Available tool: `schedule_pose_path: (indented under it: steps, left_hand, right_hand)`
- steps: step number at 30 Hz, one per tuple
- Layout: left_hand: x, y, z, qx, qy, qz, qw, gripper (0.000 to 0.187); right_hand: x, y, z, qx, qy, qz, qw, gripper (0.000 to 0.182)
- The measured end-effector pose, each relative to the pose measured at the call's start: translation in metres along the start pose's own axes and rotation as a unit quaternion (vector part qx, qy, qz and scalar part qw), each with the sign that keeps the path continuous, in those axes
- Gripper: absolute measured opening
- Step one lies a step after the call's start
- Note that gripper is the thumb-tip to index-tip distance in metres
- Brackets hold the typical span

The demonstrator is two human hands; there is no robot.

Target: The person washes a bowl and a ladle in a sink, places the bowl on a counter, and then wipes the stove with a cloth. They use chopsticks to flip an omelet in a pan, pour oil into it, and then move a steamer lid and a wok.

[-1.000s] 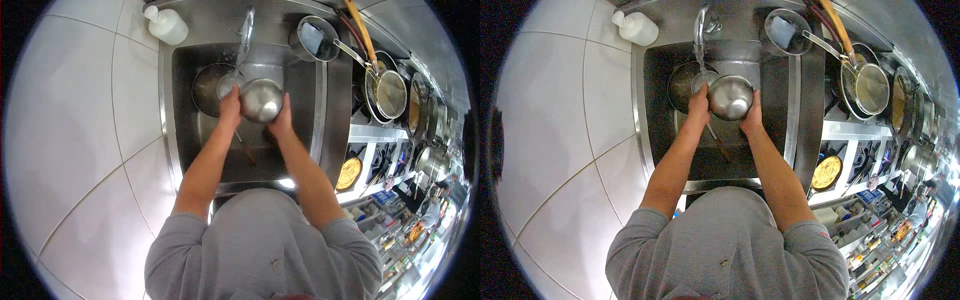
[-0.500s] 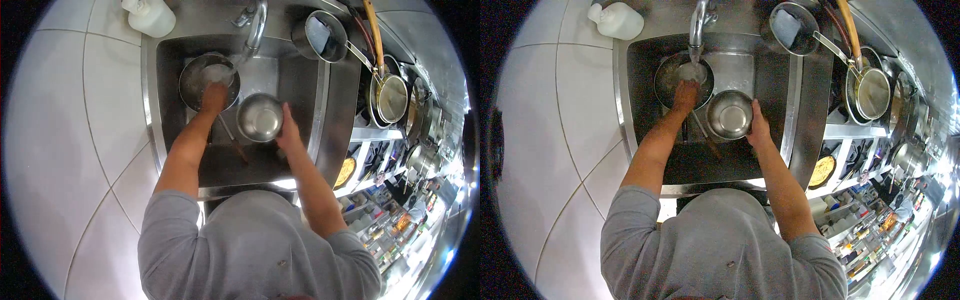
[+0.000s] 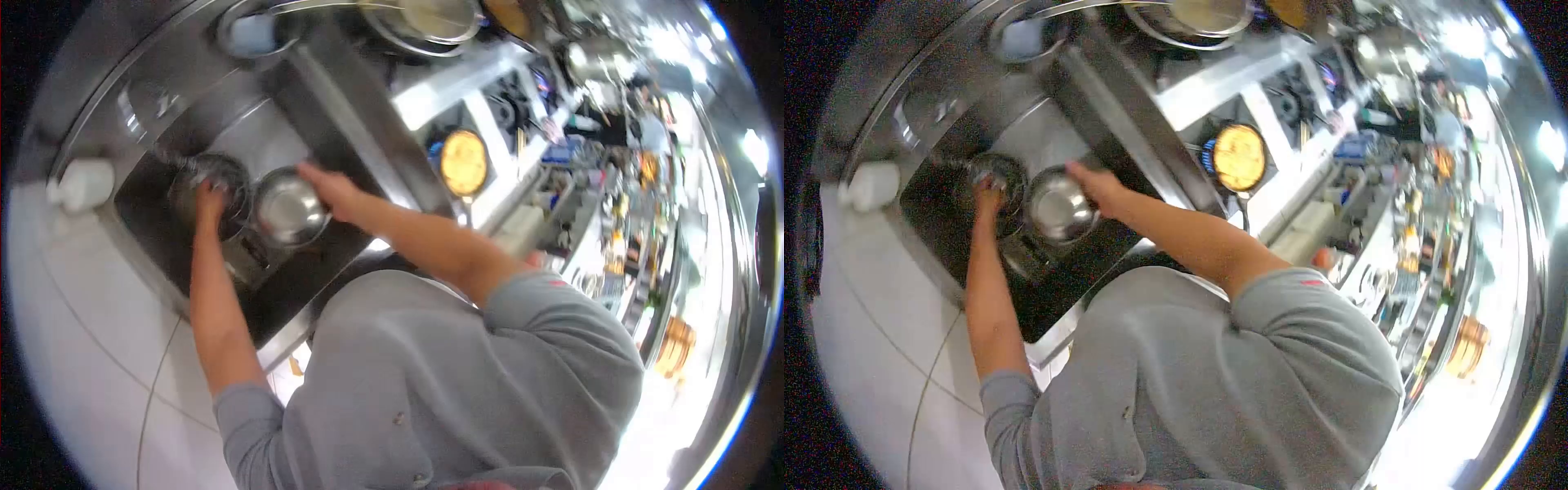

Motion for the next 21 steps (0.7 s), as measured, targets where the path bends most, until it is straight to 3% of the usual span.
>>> schedule_pose_path:
  steps: [2, 3, 5, 7, 9, 11, 15, 18, 19, 20, 21]
  left_hand:
    - [-0.010, 0.010, -0.008, 0.156, 0.020, -0.066, 0.985, 0.055]
    - [-0.014, 0.023, -0.009, 0.159, 0.017, -0.057, 0.985, 0.055]
    - [-0.026, 0.057, -0.014, 0.334, 0.092, -0.040, 0.937, 0.058]
    - [-0.056, 0.122, -0.014, 0.353, 0.097, -0.049, 0.929, 0.058]
    - [-0.064, 0.134, -0.017, 0.367, 0.099, -0.059, 0.923, 0.058]
    - [-0.062, 0.143, -0.008, 0.342, 0.074, 0.102, 0.931, 0.063]
    - [-0.072, 0.170, -0.014, 0.365, 0.021, 0.117, 0.923, 0.045]
    - [-0.063, 0.172, -0.038, 0.097, 0.117, 0.104, 0.983, 0.034]
    - [-0.065, 0.184, -0.033, 0.098, 0.119, 0.097, 0.983, 0.034]
    - [-0.065, 0.185, -0.038, -0.095, 0.142, 0.059, 0.983, 0.031]
    - [-0.067, 0.182, -0.049, -0.279, 0.175, 0.025, 0.944, 0.029]
  right_hand:
    - [-0.015, -0.001, -0.010, 0.025, 0.003, -0.015, 1.000, 0.063]
    - [-0.030, -0.005, -0.006, 0.032, -0.006, -0.022, 0.999, 0.063]
    - [-0.035, -0.011, -0.004, 0.041, -0.023, -0.030, 0.998, 0.063]
    - [-0.018, 0.006, -0.009, 0.059, -0.050, -0.009, 0.997, 0.064]
    - [-0.023, 0.007, -0.009, 0.054, -0.054, 0.006, 0.997, 0.063]
    - [-0.029, 0.006, -0.009, 0.050, -0.057, 0.021, 0.997, 0.062]
    - [-0.014, 0.001, -0.001, 0.070, -0.057, -0.009, 0.996, 0.063]
    - [-0.019, -0.008, 0.011, 0.084, -0.053, 0.007, 0.995, 0.064]
    - [-0.025, -0.013, 0.017, 0.088, -0.045, 0.019, 0.995, 0.064]
    - [0.012, 0.002, 0.023, 0.144, -0.123, -0.002, 0.982, 0.064]
    - [0.004, -0.005, 0.029, 0.171, -0.123, 0.017, 0.977, 0.071]
Point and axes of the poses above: each hand's wrist, its own x-axis towards the middle knuckle, its own z-axis out of the palm, y = z × x, the point moved 7 cm from there along x, towards the middle knuckle
